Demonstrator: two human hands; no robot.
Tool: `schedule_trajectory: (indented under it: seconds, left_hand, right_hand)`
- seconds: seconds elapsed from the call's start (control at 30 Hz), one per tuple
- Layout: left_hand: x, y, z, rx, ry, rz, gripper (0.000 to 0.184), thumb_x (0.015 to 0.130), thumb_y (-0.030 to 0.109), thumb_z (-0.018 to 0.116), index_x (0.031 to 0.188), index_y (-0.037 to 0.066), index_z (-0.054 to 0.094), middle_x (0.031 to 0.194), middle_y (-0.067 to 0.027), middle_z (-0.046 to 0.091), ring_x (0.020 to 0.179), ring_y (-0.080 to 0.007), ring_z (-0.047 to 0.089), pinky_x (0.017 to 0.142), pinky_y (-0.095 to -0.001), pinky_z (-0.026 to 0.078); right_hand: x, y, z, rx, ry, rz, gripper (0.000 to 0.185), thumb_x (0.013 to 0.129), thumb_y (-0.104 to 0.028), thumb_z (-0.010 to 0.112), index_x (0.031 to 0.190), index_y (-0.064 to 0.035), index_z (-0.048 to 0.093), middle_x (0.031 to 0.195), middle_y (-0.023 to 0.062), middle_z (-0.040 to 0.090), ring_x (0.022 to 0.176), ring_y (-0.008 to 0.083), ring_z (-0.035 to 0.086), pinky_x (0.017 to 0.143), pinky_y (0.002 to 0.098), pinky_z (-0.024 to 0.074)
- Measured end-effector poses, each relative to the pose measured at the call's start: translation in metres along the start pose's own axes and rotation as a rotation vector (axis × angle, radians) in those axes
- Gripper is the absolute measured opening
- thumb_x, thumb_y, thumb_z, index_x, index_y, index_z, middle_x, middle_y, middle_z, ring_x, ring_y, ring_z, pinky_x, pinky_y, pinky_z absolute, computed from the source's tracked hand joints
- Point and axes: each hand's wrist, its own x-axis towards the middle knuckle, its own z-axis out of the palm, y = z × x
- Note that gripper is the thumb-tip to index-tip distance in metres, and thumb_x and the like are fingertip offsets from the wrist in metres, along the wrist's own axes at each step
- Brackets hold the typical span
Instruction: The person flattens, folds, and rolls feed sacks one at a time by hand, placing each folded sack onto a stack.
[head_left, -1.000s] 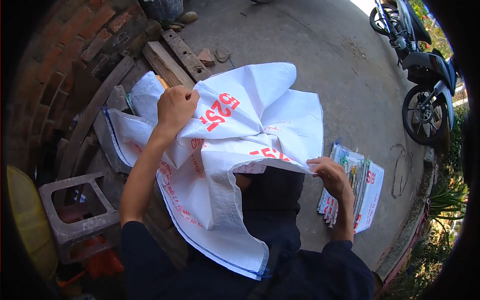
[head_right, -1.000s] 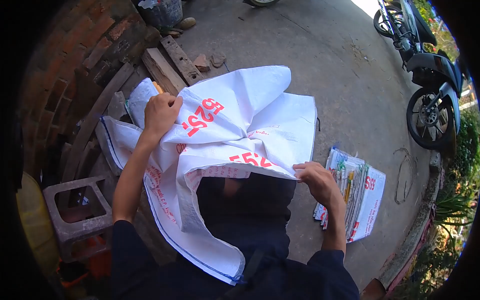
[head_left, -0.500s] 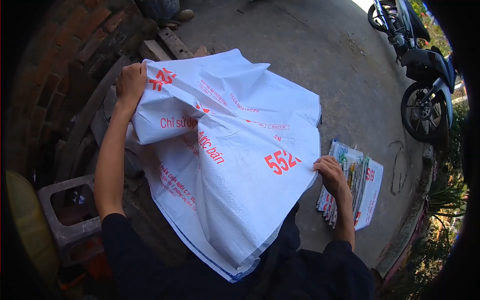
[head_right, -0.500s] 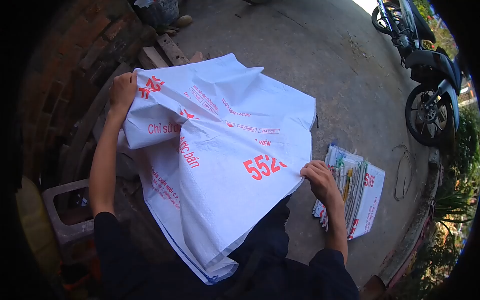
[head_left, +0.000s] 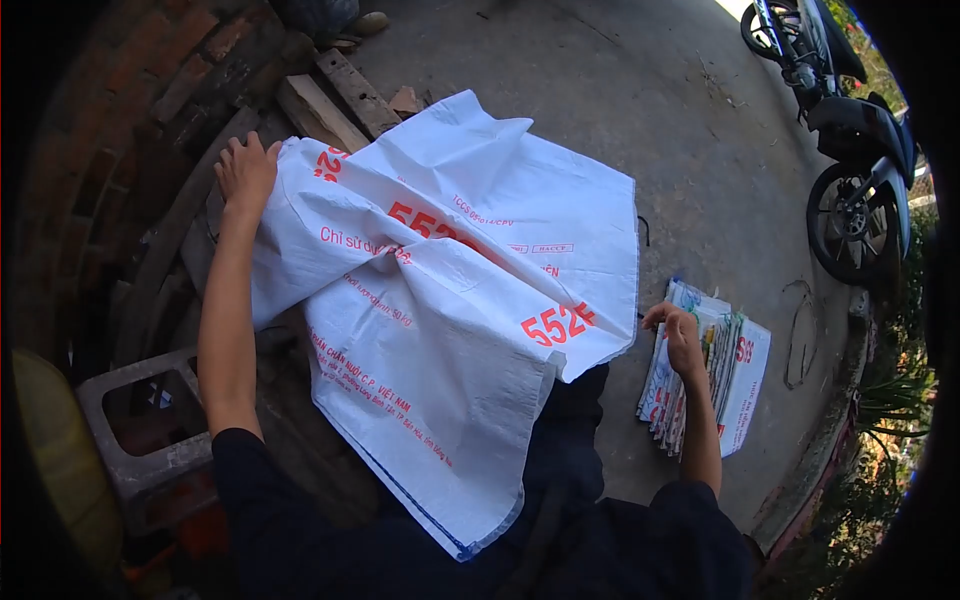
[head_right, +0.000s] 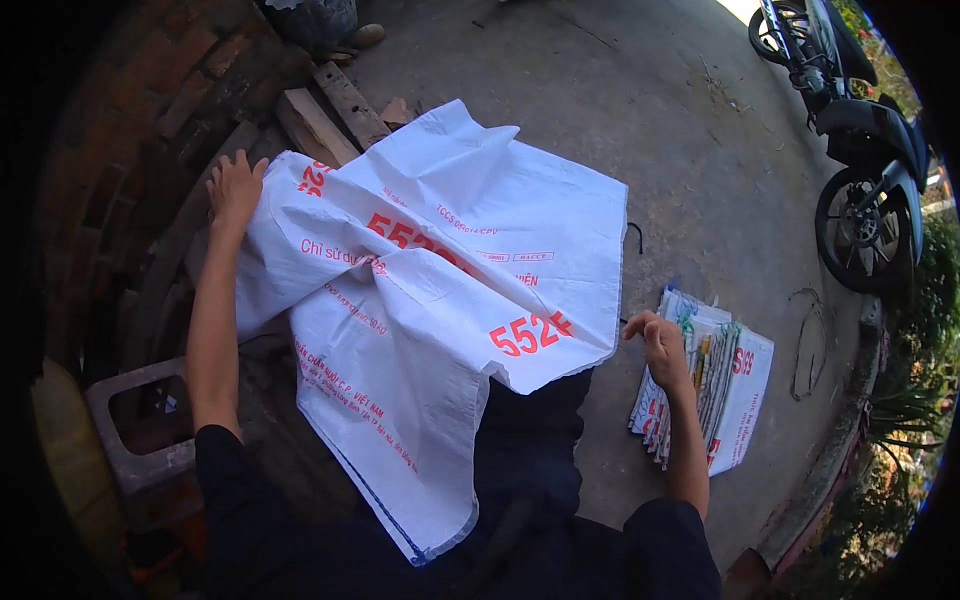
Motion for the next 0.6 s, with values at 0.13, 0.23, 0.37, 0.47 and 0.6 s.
schedule_trajectory:
  seconds: [0.13, 0.23, 0.37, 0.47, 0.6]
  left_hand:
    - [-0.080, 0.059, -0.035, -0.482, -0.012, 0.592, 0.057, 0.093, 0.047, 0.056, 0.127, 0.001, 0.052, 0.121, -0.0216, 0.057, 0.115, -0.0343, 0.055, 0.096, -0.0443, 0.043]
    - [-0.165, 0.102, -0.067, -0.914, -0.366, 0.925, 0.073, 0.092, 0.056, 0.051, 0.141, 0.004, 0.037, 0.138, -0.0229, 0.045, 0.132, -0.0387, 0.040, 0.107, -0.0494, 0.032]
    - [-0.227, 0.128, -0.073, -0.904, -0.484, 1.158, 0.092, 0.082, 0.067, 0.056, 0.147, 0.008, 0.027, 0.142, -0.0214, 0.042, 0.137, -0.0349, 0.034, 0.114, -0.0516, 0.020]
    - [-0.251, 0.131, -0.073, -0.850, -0.625, 1.269, 0.081, 0.083, 0.059, 0.062, 0.139, 0.004, 0.040, 0.107, -0.0156, 0.063, 0.106, -0.0301, 0.059, 0.107, -0.0468, 0.031]
    - [-0.287, 0.130, -0.058, -0.927, -0.427, 1.210, 0.044, 0.082, 0.042, 0.069, 0.104, 0.005, 0.061, 0.084, -0.0080, 0.062, 0.085, -0.0231, 0.060, 0.081, -0.0353, 0.043]
  right_hand:
    - [0.051, 0.018, 0.003, 0.323, 0.346, 0.529, 0.066, 0.097, -0.061, 0.038, 0.129, -0.0035, 0.045, 0.108, 0.0130, 0.063, 0.093, 0.0207, 0.063, 0.080, 0.0341, 0.0494]
    - [0.110, 0.056, 0.008, 0.677, 0.250, 0.731, 0.071, 0.095, -0.056, 0.047, 0.137, 0.0001, 0.038, 0.116, 0.0187, 0.060, 0.098, 0.0252, 0.063, 0.085, 0.0376, 0.0505]
    - [0.195, 0.110, 0.018, 0.654, 0.056, 0.732, 0.056, 0.091, -0.032, 0.064, 0.130, 0.0045, 0.048, 0.113, 0.0201, 0.062, 0.093, 0.0257, 0.065, 0.084, 0.0366, 0.0525]
    - [0.238, 0.079, 0.018, 0.461, 0.084, 0.532, 0.037, 0.086, -0.005, 0.063, 0.121, 0.0034, 0.056, 0.103, 0.0113, 0.066, 0.091, 0.0194, 0.064, 0.082, 0.0320, 0.0514]
    - [0.295, 0.064, -0.007, 0.136, 0.260, -0.128, 0.026, 0.086, 0.001, 0.058, 0.111, 0.0018, 0.064, 0.097, 0.0047, 0.069, 0.088, 0.0136, 0.062, 0.080, 0.0280, 0.0486]
